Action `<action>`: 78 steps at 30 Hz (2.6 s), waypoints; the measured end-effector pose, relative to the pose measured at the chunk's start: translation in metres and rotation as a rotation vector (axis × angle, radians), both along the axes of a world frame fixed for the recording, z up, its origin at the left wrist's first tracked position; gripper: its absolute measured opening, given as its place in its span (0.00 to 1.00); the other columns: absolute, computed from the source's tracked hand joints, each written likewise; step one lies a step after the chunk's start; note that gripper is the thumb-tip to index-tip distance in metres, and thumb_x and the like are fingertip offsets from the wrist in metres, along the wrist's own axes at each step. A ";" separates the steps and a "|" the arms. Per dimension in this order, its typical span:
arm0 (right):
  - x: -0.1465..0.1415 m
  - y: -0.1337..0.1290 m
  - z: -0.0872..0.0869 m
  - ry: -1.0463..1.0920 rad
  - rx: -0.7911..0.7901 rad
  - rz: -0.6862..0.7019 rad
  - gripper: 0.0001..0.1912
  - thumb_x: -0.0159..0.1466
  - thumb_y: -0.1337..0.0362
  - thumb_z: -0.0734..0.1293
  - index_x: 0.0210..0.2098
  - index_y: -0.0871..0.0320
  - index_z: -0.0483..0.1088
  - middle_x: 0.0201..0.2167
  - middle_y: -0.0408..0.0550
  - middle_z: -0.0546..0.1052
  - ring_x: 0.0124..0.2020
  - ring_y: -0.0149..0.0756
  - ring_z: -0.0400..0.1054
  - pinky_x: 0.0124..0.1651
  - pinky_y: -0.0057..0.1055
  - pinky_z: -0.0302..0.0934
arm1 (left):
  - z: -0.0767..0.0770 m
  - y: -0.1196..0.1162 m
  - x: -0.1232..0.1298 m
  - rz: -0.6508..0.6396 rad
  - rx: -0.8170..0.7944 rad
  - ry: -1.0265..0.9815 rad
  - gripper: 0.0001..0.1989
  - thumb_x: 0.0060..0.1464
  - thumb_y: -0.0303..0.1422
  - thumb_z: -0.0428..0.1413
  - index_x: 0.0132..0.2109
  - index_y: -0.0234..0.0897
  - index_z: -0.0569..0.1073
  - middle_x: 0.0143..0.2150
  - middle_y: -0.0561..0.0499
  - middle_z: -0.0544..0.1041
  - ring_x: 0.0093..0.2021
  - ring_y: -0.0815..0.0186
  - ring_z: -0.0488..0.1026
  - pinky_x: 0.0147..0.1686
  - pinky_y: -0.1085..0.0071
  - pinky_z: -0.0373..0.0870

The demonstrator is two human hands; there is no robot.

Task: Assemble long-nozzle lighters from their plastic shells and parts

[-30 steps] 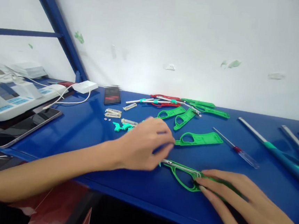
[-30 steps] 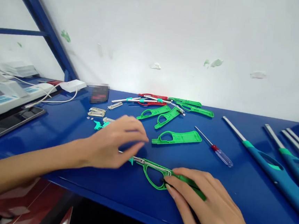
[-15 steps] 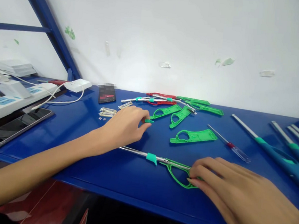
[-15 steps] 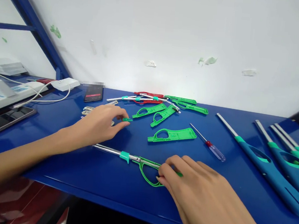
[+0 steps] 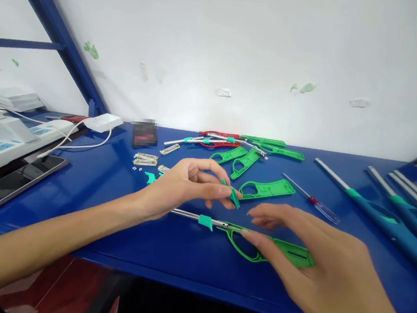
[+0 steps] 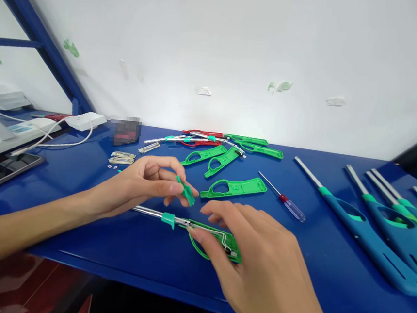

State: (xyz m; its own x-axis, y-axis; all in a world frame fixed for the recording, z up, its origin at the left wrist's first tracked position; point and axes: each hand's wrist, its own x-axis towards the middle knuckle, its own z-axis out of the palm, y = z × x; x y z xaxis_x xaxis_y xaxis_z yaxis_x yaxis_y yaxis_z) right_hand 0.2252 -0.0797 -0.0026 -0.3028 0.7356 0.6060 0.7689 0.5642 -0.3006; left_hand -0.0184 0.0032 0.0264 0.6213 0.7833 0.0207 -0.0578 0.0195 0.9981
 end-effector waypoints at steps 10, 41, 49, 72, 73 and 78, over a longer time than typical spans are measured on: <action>-0.005 0.010 -0.006 -0.009 0.054 0.039 0.07 0.75 0.65 0.65 0.44 0.52 0.76 0.36 0.42 0.83 0.31 0.32 0.78 0.33 0.28 0.67 | -0.014 -0.027 0.013 0.091 0.679 0.058 0.13 0.56 0.27 0.72 0.47 0.36 0.82 0.47 0.46 0.85 0.44 0.65 0.82 0.42 0.71 0.81; 0.052 -0.021 -0.023 -0.109 -0.146 0.046 0.12 0.76 0.53 0.64 0.47 0.45 0.79 0.45 0.41 0.84 0.43 0.39 0.81 0.45 0.36 0.77 | -0.042 -0.020 0.019 0.083 1.169 0.286 0.07 0.69 0.24 0.59 0.47 0.35 0.82 0.42 0.46 0.84 0.43 0.63 0.77 0.45 0.66 0.78; 0.040 -0.021 -0.016 -0.418 -0.046 0.066 0.13 0.76 0.63 0.61 0.48 0.48 0.78 0.43 0.44 0.83 0.40 0.44 0.78 0.45 0.45 0.67 | -0.044 -0.025 0.021 0.058 1.138 0.344 0.08 0.70 0.24 0.58 0.51 0.35 0.80 0.43 0.46 0.84 0.43 0.63 0.78 0.46 0.66 0.79; 0.042 -0.023 -0.011 -0.579 0.037 0.114 0.17 0.66 0.69 0.59 0.51 0.53 0.72 0.45 0.53 0.84 0.34 0.48 0.78 0.27 0.40 0.63 | -0.049 -0.027 0.020 0.043 1.091 0.340 0.09 0.70 0.23 0.57 0.50 0.30 0.81 0.44 0.45 0.82 0.43 0.64 0.78 0.44 0.70 0.77; 0.042 -0.023 -0.011 -0.574 0.026 0.111 0.17 0.67 0.69 0.59 0.52 0.53 0.72 0.45 0.53 0.84 0.34 0.48 0.78 0.26 0.40 0.62 | -0.049 -0.027 0.019 0.041 1.091 0.341 0.09 0.70 0.23 0.57 0.51 0.30 0.81 0.44 0.45 0.82 0.43 0.64 0.78 0.44 0.71 0.77; 0.033 -0.020 -0.001 -0.559 -0.009 0.136 0.17 0.62 0.74 0.63 0.48 0.52 0.73 0.41 0.49 0.83 0.33 0.41 0.76 0.30 0.35 0.65 | -0.051 -0.026 0.019 0.047 1.111 0.338 0.09 0.69 0.22 0.57 0.51 0.29 0.82 0.44 0.44 0.81 0.43 0.64 0.78 0.44 0.71 0.76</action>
State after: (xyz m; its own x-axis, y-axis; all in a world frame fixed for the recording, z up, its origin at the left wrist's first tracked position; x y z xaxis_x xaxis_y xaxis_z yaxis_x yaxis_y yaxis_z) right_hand 0.2579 -0.0997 -0.0033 -0.6673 0.6724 0.3202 0.7334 0.6681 0.1255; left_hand 0.0011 -0.0232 -0.0242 0.6976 0.4600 0.5493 0.2374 -0.8717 0.4286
